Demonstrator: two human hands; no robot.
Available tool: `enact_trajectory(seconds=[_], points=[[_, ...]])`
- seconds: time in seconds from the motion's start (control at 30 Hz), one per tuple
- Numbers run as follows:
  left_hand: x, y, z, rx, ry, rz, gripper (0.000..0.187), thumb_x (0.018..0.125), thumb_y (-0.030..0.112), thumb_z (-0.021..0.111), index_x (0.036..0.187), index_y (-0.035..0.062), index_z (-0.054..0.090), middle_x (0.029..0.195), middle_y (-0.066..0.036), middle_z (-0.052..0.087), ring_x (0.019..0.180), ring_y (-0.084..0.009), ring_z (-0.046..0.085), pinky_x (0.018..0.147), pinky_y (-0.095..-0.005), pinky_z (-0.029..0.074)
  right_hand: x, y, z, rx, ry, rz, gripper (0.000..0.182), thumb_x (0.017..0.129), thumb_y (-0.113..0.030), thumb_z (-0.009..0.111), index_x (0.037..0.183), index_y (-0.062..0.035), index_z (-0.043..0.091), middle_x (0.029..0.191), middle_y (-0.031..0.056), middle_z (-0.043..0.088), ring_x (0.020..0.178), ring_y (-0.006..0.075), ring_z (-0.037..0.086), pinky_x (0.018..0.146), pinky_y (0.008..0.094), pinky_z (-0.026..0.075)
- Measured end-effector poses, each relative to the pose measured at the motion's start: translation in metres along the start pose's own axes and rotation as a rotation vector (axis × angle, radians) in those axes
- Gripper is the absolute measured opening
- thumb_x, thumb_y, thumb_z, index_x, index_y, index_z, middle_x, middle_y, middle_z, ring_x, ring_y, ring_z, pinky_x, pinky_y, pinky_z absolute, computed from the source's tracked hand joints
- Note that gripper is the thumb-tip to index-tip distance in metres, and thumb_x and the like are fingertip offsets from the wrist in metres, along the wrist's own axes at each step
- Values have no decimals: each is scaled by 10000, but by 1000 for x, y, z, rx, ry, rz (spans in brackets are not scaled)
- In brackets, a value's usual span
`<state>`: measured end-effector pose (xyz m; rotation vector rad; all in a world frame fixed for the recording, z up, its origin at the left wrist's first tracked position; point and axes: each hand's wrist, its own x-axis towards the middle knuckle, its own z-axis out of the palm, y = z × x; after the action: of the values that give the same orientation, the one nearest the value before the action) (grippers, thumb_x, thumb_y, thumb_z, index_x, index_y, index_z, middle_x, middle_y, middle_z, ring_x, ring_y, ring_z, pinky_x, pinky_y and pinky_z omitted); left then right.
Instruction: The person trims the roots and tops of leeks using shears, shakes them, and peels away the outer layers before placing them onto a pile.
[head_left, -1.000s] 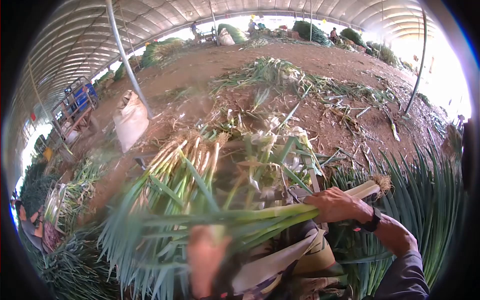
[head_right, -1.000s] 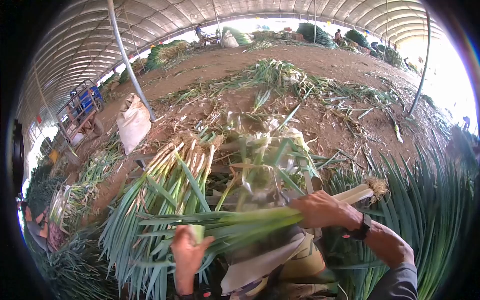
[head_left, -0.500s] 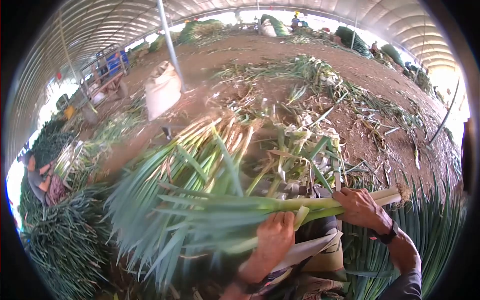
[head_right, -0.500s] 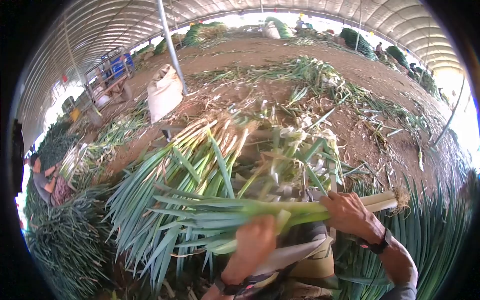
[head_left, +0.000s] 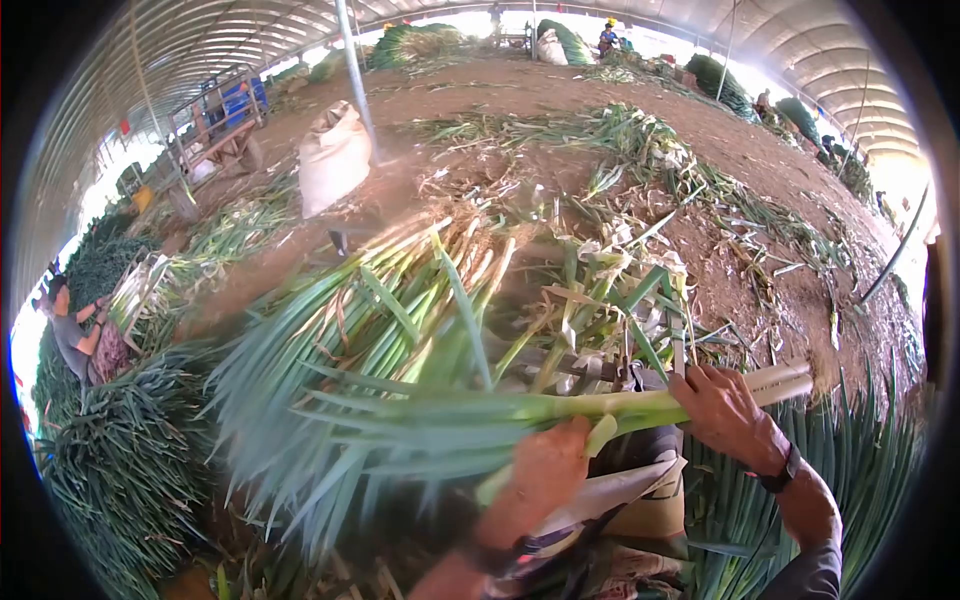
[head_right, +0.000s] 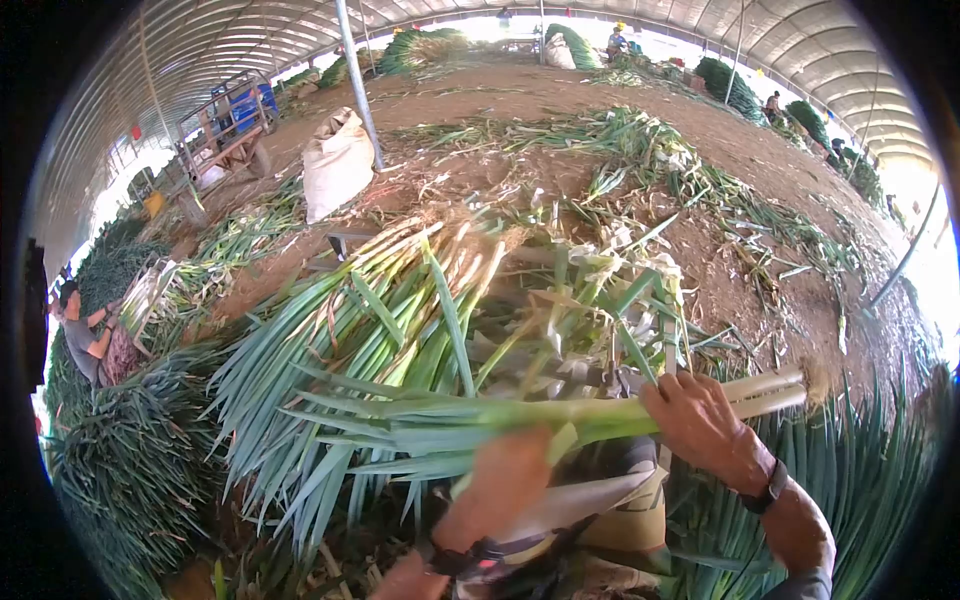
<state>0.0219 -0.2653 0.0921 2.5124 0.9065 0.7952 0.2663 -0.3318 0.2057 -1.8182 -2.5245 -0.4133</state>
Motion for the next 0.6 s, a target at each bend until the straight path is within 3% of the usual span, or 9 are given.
enact_trajectory(seconds=[0.1,0.17,0.2,0.27,0.33,0.4,0.47,0.53,0.6], points=[[8,-11,-33,37,-165,152,133,825,85,608,955,57,598,804,-133,672,690,-347,683,590,-455,540,-1,1,5,4,-60,-26,189,836,-116,621,1013,-66,576,920,86,601,886,273,652,785,411,527],[14,-11,-57,127,-298,200,108,894,98,552,935,74,650,841,-129,704,687,-329,696,591,-447,541,-1,0,4,2,17,-37,183,836,-119,666,996,-75,590,861,86,610,814,270,658,738,406,544],[10,-25,-66,213,-449,192,102,875,107,567,903,87,664,831,-116,704,690,-327,697,601,-439,545,-1,2,3,-19,37,-28,184,834,-124,682,988,-79,593,844,87,612,791,270,658,716,406,549],[-26,-65,-94,304,-509,107,92,839,123,594,859,108,683,824,-102,703,700,-326,697,612,-436,547,-13,29,12,-54,43,14,247,801,-168,756,976,-84,603,817,94,632,753,278,671,629,414,549],[-49,-99,-123,408,-393,72,71,812,144,629,854,117,679,807,-100,693,728,-340,687,611,-459,533,-28,53,-15,98,-46,198,297,780,-191,774,999,-79,608,841,101,651,785,281,681,622,421,544],[-60,-144,-130,476,-203,-186,129,790,182,685,882,92,679,795,-116,679,765,-375,674,653,-488,523,-53,77,-22,221,-100,387,391,732,-185,787,1069,-76,620,875,131,676,827,307,691,649,433,534],[-50,-148,-147,409,-33,-235,213,761,224,740,872,58,665,780,-159,647,794,-432,643,687,-518,507,-77,100,-16,342,8,459,414,720,-159,775,1096,-78,624,880,150,676,827,320,687,673,442,528],[-35,-156,-161,374,-214,-407,390,814,229,754,1146,45,662,1112,-210,675,1008,-396,658,852,-466,518,-103,116,-29,397,69,567,417,703,-106,737,1102,-69,620,893,171,672,836,333,683,713,458,519],[-26,-152,-153,435,-197,-547,445,1000,320,583,1284,-23,588,1286,-265,589,1104,-384,634,846,-483,557,-132,129,-45,399,130,714,389,709,-123,730,1076,-65,616,872,164,669,820,341,677,709,462,519]])
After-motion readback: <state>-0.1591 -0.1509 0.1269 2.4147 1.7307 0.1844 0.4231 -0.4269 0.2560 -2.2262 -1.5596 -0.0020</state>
